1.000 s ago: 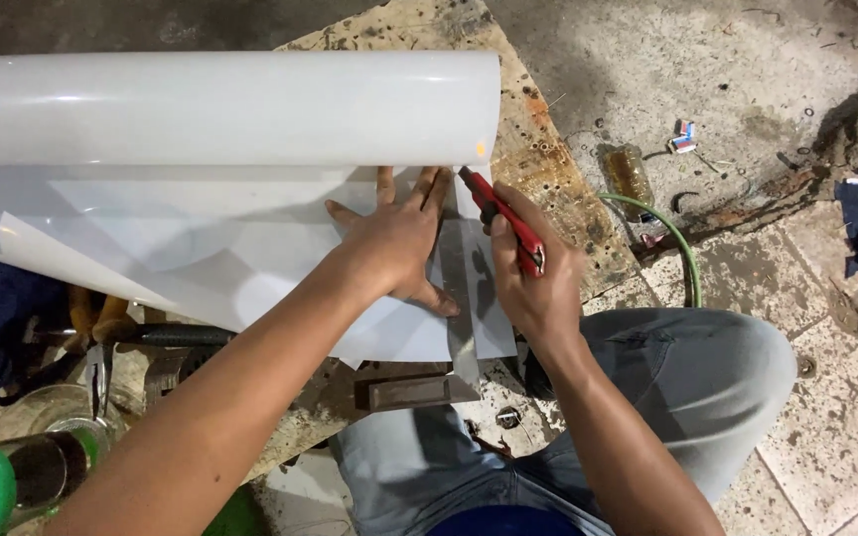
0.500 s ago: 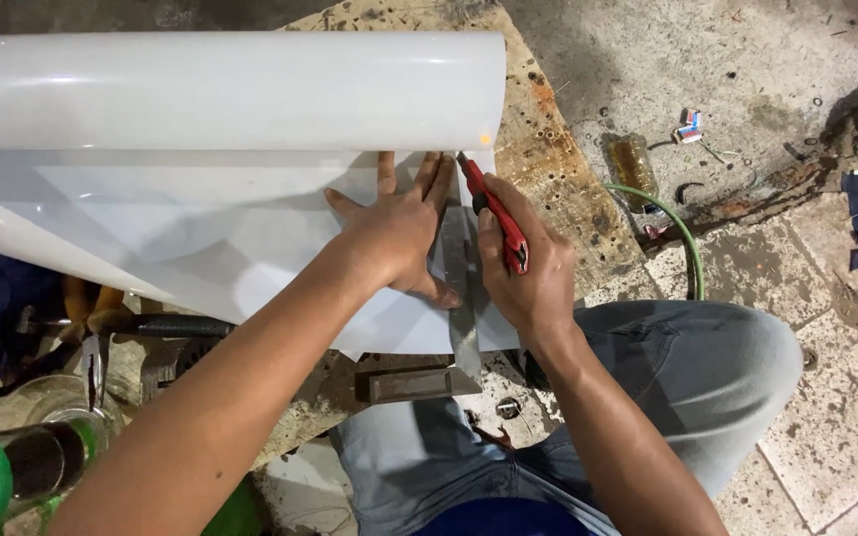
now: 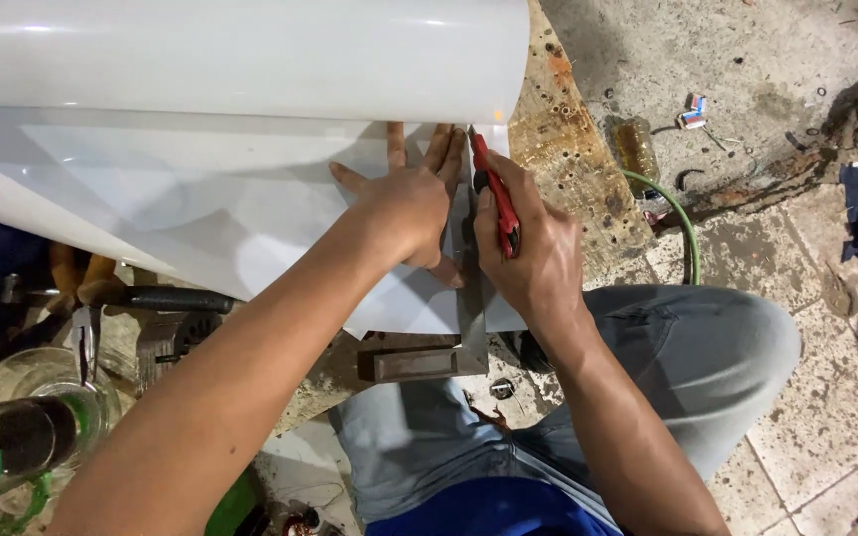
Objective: Measuring and cutting a large white plastic sheet on a workbench using a metal ruler and a utility knife.
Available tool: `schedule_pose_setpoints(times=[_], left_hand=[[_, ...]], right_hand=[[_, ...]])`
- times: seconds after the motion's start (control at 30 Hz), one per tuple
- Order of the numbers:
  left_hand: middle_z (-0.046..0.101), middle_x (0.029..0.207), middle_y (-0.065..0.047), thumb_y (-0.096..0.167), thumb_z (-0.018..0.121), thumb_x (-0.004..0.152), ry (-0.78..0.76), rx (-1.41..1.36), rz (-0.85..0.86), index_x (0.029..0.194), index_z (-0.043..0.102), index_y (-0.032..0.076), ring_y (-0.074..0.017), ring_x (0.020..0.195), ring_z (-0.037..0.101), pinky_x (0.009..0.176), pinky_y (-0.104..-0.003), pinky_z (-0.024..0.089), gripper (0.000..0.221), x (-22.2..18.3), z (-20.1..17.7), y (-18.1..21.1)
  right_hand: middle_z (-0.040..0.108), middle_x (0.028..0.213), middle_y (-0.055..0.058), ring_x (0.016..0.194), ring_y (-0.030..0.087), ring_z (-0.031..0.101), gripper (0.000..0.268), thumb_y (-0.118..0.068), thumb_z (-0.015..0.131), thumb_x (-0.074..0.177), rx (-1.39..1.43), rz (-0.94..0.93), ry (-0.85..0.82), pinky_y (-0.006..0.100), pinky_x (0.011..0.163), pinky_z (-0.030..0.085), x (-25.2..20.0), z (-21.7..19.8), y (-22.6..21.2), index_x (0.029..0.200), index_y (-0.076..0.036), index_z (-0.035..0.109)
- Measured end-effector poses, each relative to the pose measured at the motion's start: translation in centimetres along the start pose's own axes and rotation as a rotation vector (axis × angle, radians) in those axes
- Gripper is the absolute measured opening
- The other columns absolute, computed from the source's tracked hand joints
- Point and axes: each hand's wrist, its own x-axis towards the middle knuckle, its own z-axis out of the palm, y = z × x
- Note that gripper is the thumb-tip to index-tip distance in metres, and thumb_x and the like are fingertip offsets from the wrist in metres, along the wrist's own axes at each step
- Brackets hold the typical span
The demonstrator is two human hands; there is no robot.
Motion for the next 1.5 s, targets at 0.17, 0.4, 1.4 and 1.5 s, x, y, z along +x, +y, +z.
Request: schedule_pose_setpoints(times=[0.17, 0.4, 1.4, 1.5], left_hand=[[-0.019, 0.173, 0.003, 0.014, 0.087, 0.071, -0.015, -0.057, 0.006, 0.166, -0.008, 0.021, -0.0524, 0.149, -0.022, 0.082, -0.102, 0.021, 0.135, 1.2, 0.9, -0.4], [-0.039, 0.167, 0.013, -0.011, 0.057, 0.092, -0.207, -0.178, -0.021, 0.160, -0.032, 0.023, -0.0491, 0.151, -0.032, 0.103, -0.093, 0.012, 0.117, -2.2, -3.3, 0.1], [-0.028, 0.170, -0.008, 0.072, 0.096, 0.052, -0.084, -0.028, -0.026, 0.163, -0.018, 0.014, -0.0602, 0.144, -0.027, 0.084, -0.100, 0.021, 0.170, -0.1, -1.4, 0.4], [-0.028, 0.170, -0.006, 0.073, 0.096, 0.054, -0.137, 0.008, -0.049, 0.163, -0.020, 0.016, -0.0590, 0.145, -0.029, 0.085, -0.099, 0.021, 0.169, -0.6, -2.2, 1.2]], right_hand=[[0.074, 0.074, 0.023, 0.055, 0.035, 0.074, 0.035, -0.012, 0.061, 0.101, 0.005, 0.032, -0.015, 0.035, 0.049, 0.058, -0.6, -0.8, -1.1, 0.136, -0.015, 0.063], [0.065, 0.064, 0.007, 0.045, 0.018, 0.061, 0.033, -0.015, 0.057, 0.105, -0.043, 0.078, -0.074, 0.035, 0.046, 0.051, -4.9, -3.2, -3.6, 0.137, -0.011, 0.059], [0.072, 0.078, 0.030, 0.072, 0.053, 0.071, 0.034, -0.024, 0.053, 0.104, 0.119, 0.137, 0.138, 0.057, 0.062, 0.052, -3.2, -1.6, -0.9, 0.135, -0.024, 0.067], [0.072, 0.078, 0.028, 0.071, 0.051, 0.072, 0.035, -0.022, 0.052, 0.105, 0.152, 0.125, 0.109, 0.052, 0.063, 0.054, -1.7, -0.4, -0.4, 0.138, -0.024, 0.065]])
